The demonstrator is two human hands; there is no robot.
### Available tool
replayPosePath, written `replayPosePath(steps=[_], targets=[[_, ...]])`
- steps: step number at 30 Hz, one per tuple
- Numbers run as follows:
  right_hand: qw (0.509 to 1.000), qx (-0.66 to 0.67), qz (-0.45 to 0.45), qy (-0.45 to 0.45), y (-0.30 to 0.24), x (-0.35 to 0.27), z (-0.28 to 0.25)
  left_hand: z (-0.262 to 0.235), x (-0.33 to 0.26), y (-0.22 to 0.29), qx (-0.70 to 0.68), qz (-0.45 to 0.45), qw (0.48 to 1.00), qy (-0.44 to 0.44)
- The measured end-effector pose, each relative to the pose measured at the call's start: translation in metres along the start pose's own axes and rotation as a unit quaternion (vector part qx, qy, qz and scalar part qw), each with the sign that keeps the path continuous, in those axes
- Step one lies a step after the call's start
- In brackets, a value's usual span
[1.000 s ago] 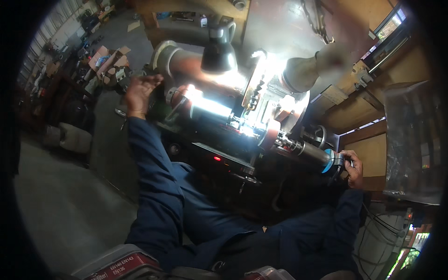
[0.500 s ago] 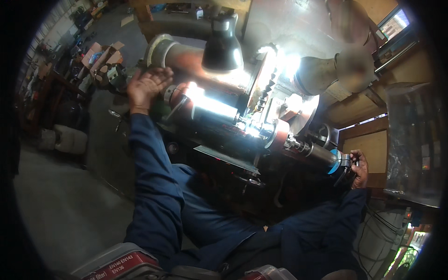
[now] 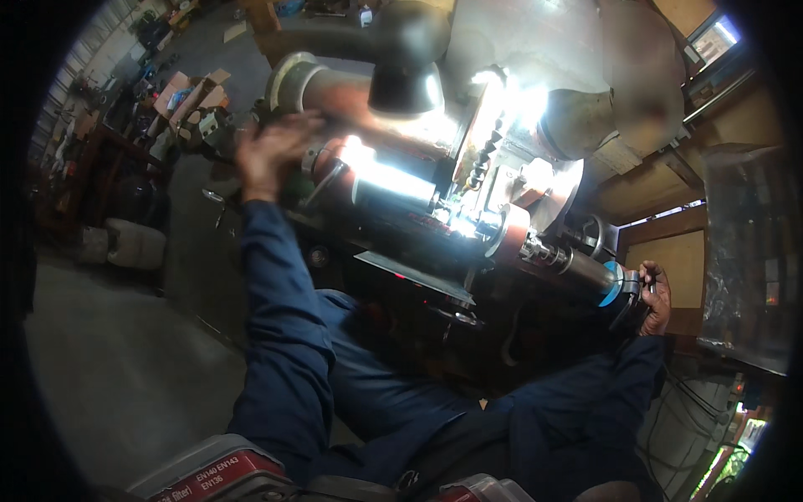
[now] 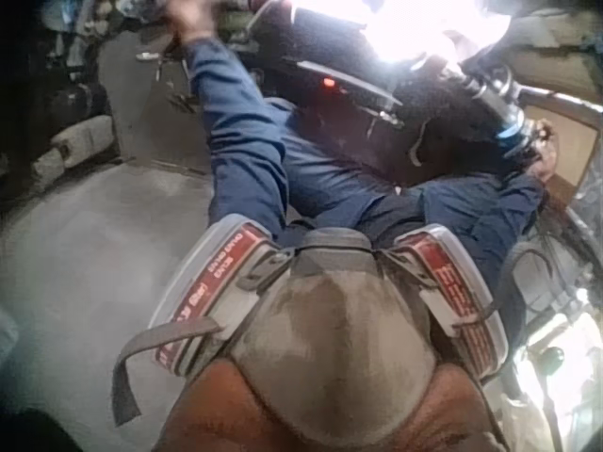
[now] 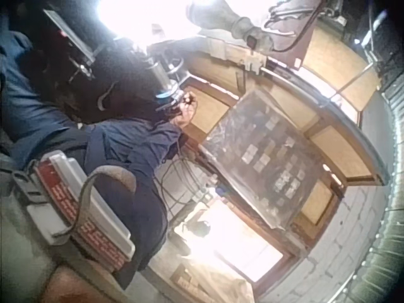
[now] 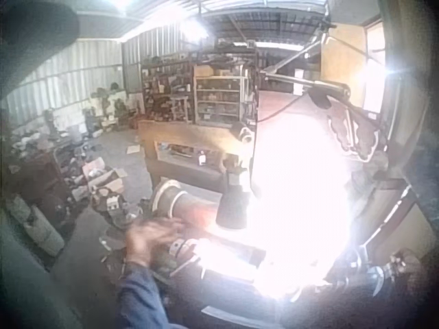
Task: Use a caliper to measure a cylindrical part on a lathe and perform adjustments.
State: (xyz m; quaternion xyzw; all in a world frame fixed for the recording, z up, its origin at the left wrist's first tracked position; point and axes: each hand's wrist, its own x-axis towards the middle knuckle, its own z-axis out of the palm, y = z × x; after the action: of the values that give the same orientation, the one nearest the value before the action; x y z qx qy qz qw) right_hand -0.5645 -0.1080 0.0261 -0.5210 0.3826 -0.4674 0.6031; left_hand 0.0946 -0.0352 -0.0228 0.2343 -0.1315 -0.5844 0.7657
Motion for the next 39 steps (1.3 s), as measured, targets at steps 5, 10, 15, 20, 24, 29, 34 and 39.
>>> replayPosePath(steps=[5,10,15,20,24,29,34,39], targets=[[1.0,-0.001,-0.008,-0.009,0.001,0.001,-0.001,0.023,-0.003,-0.03,0.246,-0.046,0.968,-0.012],[1.0,-0.017,-0.009,0.0,0.001,0.001,-0.004,0.043,-0.001,-0.03,0.515,0.152,0.843,-0.04],[0.999,-0.018,-0.002,0.027,-0.004,-0.001,0.007,0.097,-0.031,-0.063,0.721,0.267,0.637,-0.056],[0.993,-0.092,0.071,-0.028,-0.021,0.005,0.01,0.088,-0.024,-0.059,0.783,0.25,0.568,-0.053],[0.977,-0.169,0.052,-0.118,-0.036,0.043,-0.034,0.082,-0.016,-0.051,0.775,0.169,0.606,-0.06],[0.957,-0.284,0.065,0.004,-0.021,0.087,-0.075,0.097,-0.018,-0.06,0.77,0.168,0.615,-0.04],[0.954,-0.263,-0.08,0.119,-0.002,0.039,-0.035,0.096,-0.027,-0.054,0.771,0.158,0.617,-0.024],[0.748,-0.368,-0.164,0.528,0.083,-0.076,-0.001,0.099,-0.023,-0.059,0.775,0.176,0.607,-0.022]])
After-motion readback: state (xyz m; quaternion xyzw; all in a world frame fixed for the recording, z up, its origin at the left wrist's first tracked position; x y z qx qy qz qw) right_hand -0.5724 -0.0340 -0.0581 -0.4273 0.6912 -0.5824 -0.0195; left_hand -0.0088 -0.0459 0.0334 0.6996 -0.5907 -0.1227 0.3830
